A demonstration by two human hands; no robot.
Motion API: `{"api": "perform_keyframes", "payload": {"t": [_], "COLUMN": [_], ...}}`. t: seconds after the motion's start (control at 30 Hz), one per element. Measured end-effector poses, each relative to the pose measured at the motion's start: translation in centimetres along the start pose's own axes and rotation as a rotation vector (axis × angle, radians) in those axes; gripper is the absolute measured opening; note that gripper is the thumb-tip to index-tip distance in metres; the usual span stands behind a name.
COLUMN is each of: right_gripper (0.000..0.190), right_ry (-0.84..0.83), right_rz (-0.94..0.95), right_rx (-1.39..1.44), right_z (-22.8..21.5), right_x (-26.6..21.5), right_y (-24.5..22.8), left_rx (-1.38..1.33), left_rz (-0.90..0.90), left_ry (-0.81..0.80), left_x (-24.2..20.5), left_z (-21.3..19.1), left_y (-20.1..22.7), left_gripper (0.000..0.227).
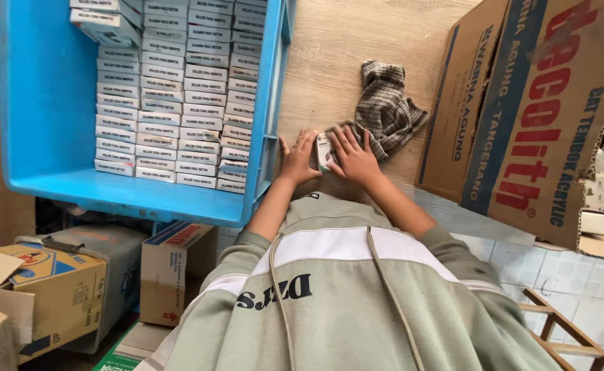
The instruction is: The person organizes small boxes of cable clips in a warehouse setting, first removing them from a cardboard box and then arranging them into rows within a blue plastic crate.
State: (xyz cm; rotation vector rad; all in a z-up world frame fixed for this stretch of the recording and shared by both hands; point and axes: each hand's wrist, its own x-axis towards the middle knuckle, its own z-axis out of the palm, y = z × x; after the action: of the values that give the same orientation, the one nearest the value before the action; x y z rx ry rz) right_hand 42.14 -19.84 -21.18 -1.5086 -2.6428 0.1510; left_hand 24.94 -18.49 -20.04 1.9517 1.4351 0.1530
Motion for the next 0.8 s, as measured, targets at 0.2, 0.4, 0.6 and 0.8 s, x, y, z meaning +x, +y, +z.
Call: {"api": "perform_keyframes", "payload": {"t": [0.2,0.4,0.6,0.8], "right_gripper": [0.071,0.096,0.075,0.040], "right_ry": [-0.040,-0.158,-0.077,0.257], "right_rz": [-0.247,-0.089,0.116,0.697], "right_rx": [0.054,0.322,0.866,1.419], "right_z": [0.3,0.4,0.6,-1.2], "right_x": [-2.9,0.5,-4.6,-5.1], "right_y": [-1.2,0.9,2.8,2.7], "left_rx": [-0.021,-0.032,-0.189,-0.122], "left_rz": [0.013,0.007,0.089,0.263], "left_ry": [0.008,0.015,0.042,-0.012], "left_x": [0.1,0.1,0.3,1.9], "left_z": [0.4,0.3,0.7,0.8], "left_y": [-0.2,0.0,-0.1,2.2], "left_gripper": [0.117,0.116,0.119,0.122]}}
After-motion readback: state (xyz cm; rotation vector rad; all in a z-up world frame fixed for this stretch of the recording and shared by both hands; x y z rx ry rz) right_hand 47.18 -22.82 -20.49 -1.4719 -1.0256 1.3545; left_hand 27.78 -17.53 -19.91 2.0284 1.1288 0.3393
